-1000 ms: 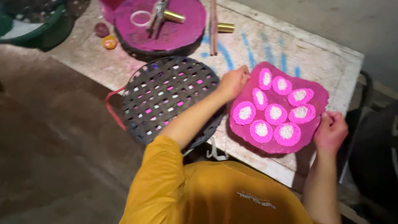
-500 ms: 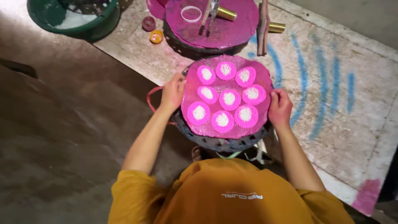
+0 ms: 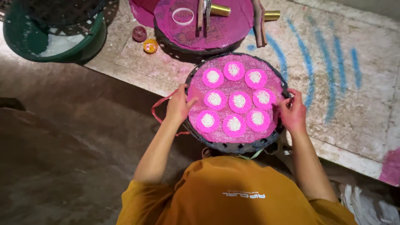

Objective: The person places pink and white circular items into a black plastic basket, then uses a metal ring and wooden mallet to press white paste into circular shapes on a pink glittery mat. The person repeats this process to create multiple white circles.

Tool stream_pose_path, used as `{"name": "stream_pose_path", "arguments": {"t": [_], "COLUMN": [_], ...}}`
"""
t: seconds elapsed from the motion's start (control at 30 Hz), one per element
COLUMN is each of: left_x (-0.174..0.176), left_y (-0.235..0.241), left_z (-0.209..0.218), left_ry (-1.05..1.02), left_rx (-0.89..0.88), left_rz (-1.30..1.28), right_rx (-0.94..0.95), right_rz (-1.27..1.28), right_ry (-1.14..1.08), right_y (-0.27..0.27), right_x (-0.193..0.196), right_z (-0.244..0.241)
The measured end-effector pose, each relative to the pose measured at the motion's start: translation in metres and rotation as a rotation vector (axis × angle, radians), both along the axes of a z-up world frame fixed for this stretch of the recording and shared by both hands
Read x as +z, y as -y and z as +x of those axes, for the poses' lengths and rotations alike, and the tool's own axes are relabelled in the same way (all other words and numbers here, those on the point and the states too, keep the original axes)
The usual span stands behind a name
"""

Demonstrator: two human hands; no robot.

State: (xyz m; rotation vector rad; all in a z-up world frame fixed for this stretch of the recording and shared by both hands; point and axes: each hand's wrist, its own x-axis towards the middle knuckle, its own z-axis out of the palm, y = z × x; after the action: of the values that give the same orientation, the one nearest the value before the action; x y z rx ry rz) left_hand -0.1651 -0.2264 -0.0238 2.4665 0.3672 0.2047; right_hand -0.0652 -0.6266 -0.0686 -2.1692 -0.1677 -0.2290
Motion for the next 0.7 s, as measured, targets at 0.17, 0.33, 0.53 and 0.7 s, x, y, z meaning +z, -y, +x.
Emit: {"name": "stream_pose_path", "arguments": {"t": [0.17, 0.33, 0.53, 0.7], "left_x": [0.018, -0.012, -0.076, -0.107], "left_y": [0.01, -0.016, -0.159, -0.269], "left_z": [-0.022, -0.009, 0.095, 0.196], "left_ry": [-0.111, 0.173, 0.61, 0.557], "left_rx": [-0.039, -0.074, 0.253, 0.45], "left_rz": [0.035, 0.099, 0.03, 0.01], "right_rx": [0.121, 0.076, 0.008, -0.123], "right_rz": [0.032, 0.17, 0.301, 0.258], "right_ry": [-0.037, 0.083, 0.132, 0.156], "right_y": [0.022, 0.034, 0.029, -0.008], "right_x": [0.002, 0.01, 0.015, 0.02], "right_z": [-0.014, -0.013, -0.037, -0.076]}}
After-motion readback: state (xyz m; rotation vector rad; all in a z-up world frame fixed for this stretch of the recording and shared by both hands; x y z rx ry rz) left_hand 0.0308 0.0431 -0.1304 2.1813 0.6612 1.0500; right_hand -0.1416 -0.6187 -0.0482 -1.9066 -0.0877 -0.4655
